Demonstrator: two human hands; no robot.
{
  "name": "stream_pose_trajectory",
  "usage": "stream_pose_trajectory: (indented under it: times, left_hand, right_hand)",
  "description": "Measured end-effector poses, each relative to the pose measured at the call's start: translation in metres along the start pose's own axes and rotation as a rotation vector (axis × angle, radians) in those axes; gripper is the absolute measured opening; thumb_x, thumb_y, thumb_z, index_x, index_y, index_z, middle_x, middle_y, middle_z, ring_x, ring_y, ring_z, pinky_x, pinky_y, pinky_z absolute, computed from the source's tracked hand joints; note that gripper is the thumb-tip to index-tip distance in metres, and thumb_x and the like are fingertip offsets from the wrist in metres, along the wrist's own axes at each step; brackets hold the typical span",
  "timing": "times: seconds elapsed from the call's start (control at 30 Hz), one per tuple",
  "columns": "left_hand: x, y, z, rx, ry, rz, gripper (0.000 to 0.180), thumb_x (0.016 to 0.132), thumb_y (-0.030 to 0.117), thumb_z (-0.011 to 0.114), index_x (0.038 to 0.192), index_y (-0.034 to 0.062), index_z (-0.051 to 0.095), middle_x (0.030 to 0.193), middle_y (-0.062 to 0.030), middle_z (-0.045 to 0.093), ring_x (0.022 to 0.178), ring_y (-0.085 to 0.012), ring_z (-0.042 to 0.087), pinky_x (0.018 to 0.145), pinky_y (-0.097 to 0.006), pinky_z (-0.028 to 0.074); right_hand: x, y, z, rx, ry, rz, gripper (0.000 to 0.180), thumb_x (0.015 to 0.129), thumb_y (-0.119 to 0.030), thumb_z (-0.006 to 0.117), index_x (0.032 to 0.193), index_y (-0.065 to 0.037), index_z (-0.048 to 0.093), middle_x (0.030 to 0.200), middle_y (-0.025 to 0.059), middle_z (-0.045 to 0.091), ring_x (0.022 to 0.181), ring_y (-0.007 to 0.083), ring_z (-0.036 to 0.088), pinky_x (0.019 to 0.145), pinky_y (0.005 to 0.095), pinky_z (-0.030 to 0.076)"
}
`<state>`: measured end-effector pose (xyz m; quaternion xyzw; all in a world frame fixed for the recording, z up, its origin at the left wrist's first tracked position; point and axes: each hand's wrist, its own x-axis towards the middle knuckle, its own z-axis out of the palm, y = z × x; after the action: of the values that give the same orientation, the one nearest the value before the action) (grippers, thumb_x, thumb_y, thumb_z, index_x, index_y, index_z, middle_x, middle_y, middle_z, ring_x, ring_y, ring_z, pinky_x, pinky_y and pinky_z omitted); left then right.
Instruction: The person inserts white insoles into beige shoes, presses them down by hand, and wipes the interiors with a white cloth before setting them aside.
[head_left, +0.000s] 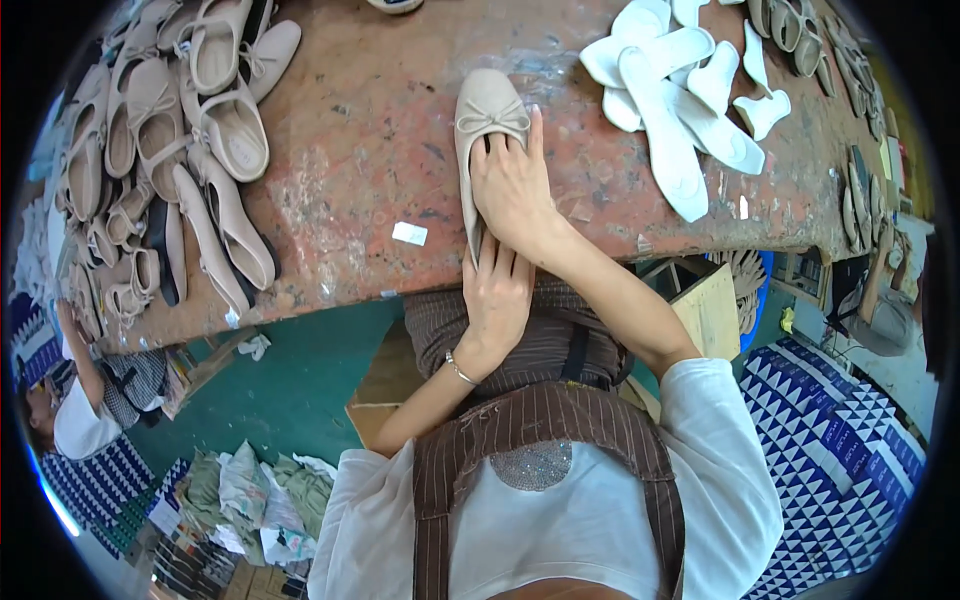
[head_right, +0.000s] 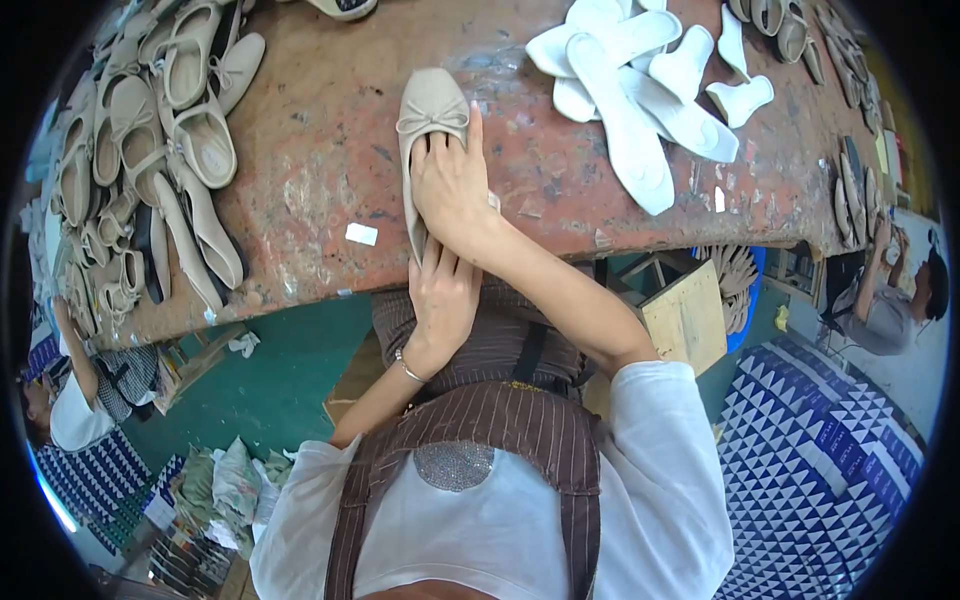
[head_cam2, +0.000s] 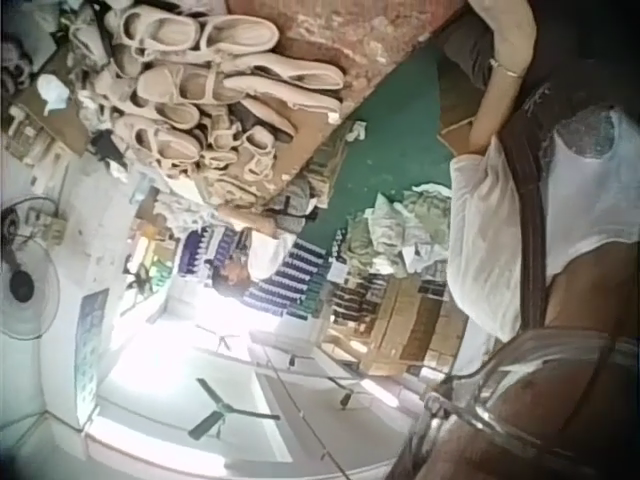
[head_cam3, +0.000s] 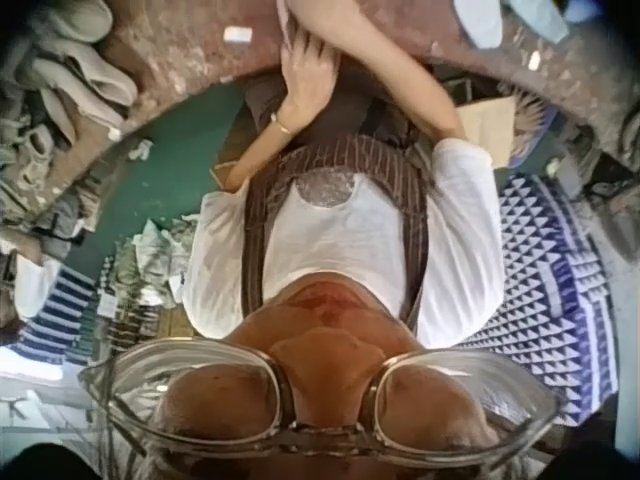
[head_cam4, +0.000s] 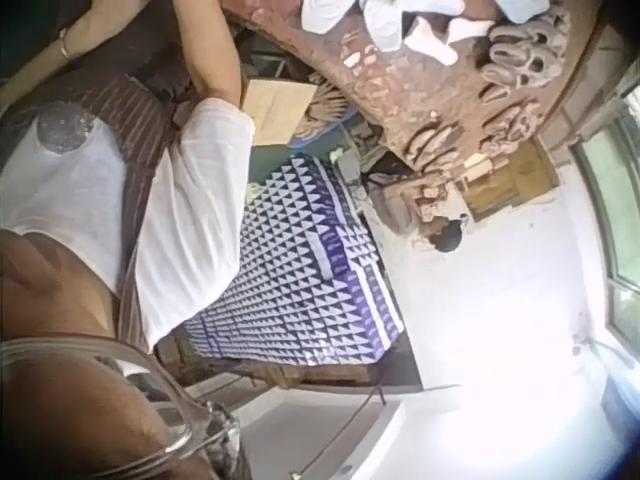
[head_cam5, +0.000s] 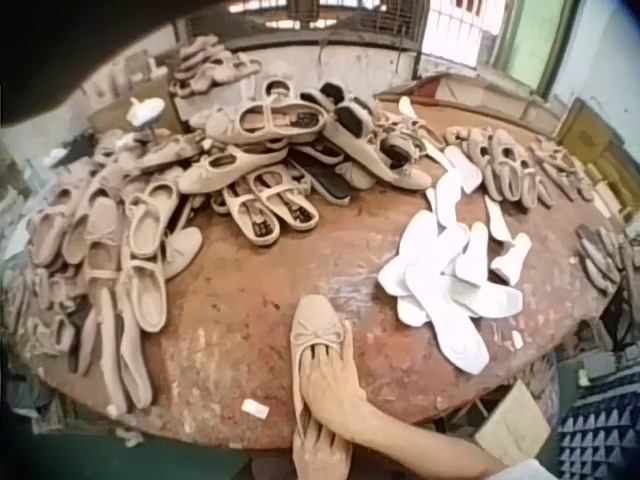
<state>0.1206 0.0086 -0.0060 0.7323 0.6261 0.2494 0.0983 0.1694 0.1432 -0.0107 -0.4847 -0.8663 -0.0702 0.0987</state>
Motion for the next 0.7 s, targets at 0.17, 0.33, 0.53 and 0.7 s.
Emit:
stream_pose_trajectory:
  times: [0.17, 0.33, 0.53, 0.7]
  left_hand:
    - [0.002, -0.001, 0.007, -0.012, 0.002, 0.011, 0.038, 0.081, 0.009, 0.068, 0.116, -0.0046, 0.065, 0.129, -0.0199, 0.059, 0.126, -0.0349, 0.051, 0.099, -0.05, 0.043]
    - [0.018, -0.049, -0.068, -0.309, 0.261, 0.047, 0.031, 0.092, 0.016, 0.062, 0.11, -0.0086, 0.066, 0.105, -0.0266, 0.069, 0.098, -0.0415, 0.067, 0.082, -0.048, 0.052]
    - [0.12, -0.168, -0.261, 0.301, 0.555, -0.308, 0.027, 0.095, 0.013, 0.063, 0.114, -0.0067, 0.065, 0.096, -0.0201, 0.068, 0.085, -0.0281, 0.066, 0.078, -0.037, 0.051]
    - [0.25, -0.204, -0.283, 0.606, 0.86, -0.027, 0.041, 0.091, 0.02, 0.068, 0.126, -0.0007, 0.062, 0.118, -0.018, 0.066, 0.108, -0.0308, 0.062, 0.095, -0.039, 0.046]
  right_hand:
    - [0.027, 0.008, -0.009, 0.088, -0.463, -0.028, 0.022, 0.083, -0.012, 0.056, 0.093, -0.003, 0.073, 0.092, 0.0151, 0.07, 0.091, 0.0302, 0.069, 0.113, 0.071, 0.01]
    - [0.014, 0.078, -0.095, 1.204, -0.116, -0.163, 0.033, 0.086, 0.0, 0.054, 0.115, 0.0, 0.069, 0.117, 0.0156, 0.069, 0.12, 0.0293, 0.061, 0.113, 0.0531, 0.03]
    - [-0.056, 0.198, -0.06, 0.125, 0.144, 0.572, 0.042, 0.09, -0.012, 0.067, 0.129, 0.001, 0.057, 0.116, 0.0218, 0.063, 0.107, 0.0401, 0.061, 0.092, 0.0449, 0.047]
    - [-0.064, 0.199, -0.05, 0.256, 0.015, 0.684, 0.056, 0.071, -0.014, 0.083, 0.121, -0.002, 0.062, 0.095, 0.0162, 0.061, 0.086, 0.0339, 0.061, 0.076, 0.0428, 0.048]
